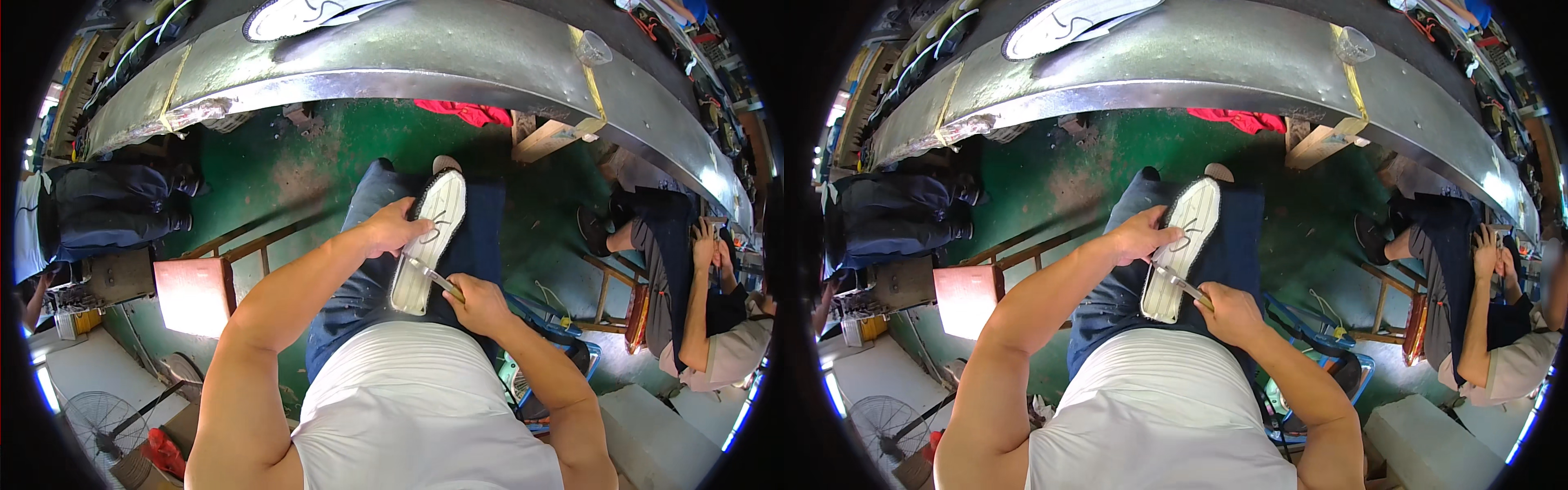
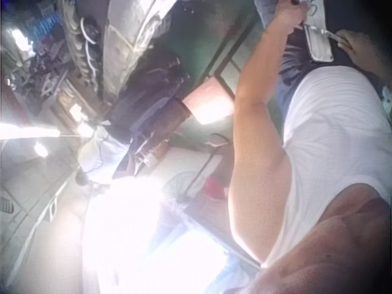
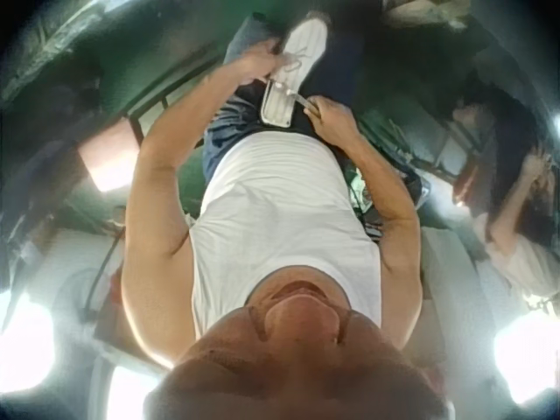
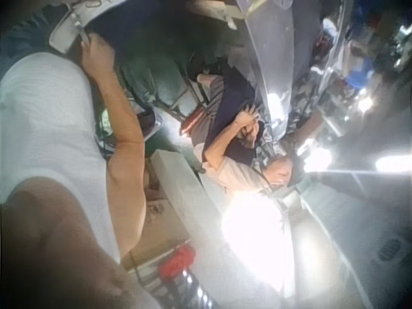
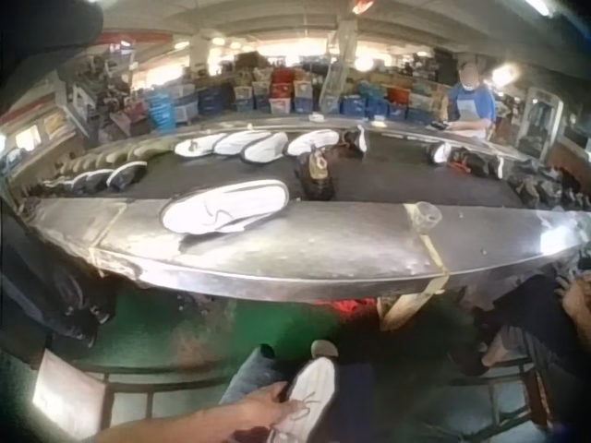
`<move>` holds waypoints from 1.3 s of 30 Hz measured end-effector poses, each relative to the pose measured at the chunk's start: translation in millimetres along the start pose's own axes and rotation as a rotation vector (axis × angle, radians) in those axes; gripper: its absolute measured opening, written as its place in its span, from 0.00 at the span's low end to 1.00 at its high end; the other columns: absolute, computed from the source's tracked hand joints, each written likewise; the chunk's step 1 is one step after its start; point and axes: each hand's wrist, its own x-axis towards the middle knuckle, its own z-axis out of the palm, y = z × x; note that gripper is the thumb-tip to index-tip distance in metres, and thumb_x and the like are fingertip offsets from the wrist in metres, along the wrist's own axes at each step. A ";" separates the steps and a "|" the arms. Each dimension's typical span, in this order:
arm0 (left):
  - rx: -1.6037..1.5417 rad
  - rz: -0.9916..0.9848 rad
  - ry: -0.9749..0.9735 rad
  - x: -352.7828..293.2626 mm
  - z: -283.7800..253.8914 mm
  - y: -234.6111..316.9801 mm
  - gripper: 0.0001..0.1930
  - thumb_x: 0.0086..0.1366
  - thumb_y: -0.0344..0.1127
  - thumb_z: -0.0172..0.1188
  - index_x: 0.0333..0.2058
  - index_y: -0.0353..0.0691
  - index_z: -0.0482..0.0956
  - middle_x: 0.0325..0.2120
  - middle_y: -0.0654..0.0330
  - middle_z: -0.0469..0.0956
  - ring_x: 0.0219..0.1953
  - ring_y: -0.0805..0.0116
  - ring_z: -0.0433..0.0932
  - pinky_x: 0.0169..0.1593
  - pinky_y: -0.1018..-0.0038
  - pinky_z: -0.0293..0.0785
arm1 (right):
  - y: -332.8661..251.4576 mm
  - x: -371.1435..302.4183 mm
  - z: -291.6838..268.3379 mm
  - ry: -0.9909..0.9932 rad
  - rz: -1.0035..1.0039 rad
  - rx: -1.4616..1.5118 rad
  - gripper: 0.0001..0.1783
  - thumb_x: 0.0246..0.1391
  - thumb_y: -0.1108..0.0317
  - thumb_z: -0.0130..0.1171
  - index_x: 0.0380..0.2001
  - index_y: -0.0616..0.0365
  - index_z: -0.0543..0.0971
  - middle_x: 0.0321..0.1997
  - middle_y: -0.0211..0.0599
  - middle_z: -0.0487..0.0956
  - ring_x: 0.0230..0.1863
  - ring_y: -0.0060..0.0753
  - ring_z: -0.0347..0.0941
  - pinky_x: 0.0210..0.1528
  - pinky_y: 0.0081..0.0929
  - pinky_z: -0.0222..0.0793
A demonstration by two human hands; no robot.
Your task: Manufacturing shoes by using pincers to pull leather over a last and then tying the shoe laces.
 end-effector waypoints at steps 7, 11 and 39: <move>0.125 -0.007 -0.021 -10.5 12.5 20.2 0.25 0.66 0.44 0.63 0.56 0.37 0.69 0.39 0.56 0.80 0.29 0.68 0.77 0.23 0.72 0.70 | -25.1 -17.2 -31.7 0.049 -0.210 -0.416 0.15 0.57 0.70 0.58 0.46 0.68 0.75 0.37 0.52 0.80 0.38 0.60 0.78 0.40 0.44 0.75; 0.174 0.012 0.040 -11.7 14.5 15.3 0.27 0.66 0.44 0.64 0.57 0.36 0.68 0.40 0.55 0.80 0.30 0.68 0.78 0.23 0.71 0.71 | -58.1 4.5 -55.2 -0.360 0.059 -0.574 0.16 0.57 0.69 0.58 0.47 0.65 0.76 0.37 0.52 0.81 0.39 0.58 0.78 0.40 0.44 0.76; 0.431 0.527 0.201 -42.0 70.2 -80.7 0.49 0.63 0.37 0.59 0.73 0.39 0.35 0.72 0.42 0.38 0.75 0.45 0.37 0.73 0.51 0.39 | 36.0 -51.9 -44.1 -0.632 0.282 0.370 0.16 0.62 0.59 0.56 0.38 0.65 0.78 0.30 0.41 0.83 0.32 0.34 0.81 0.37 0.32 0.76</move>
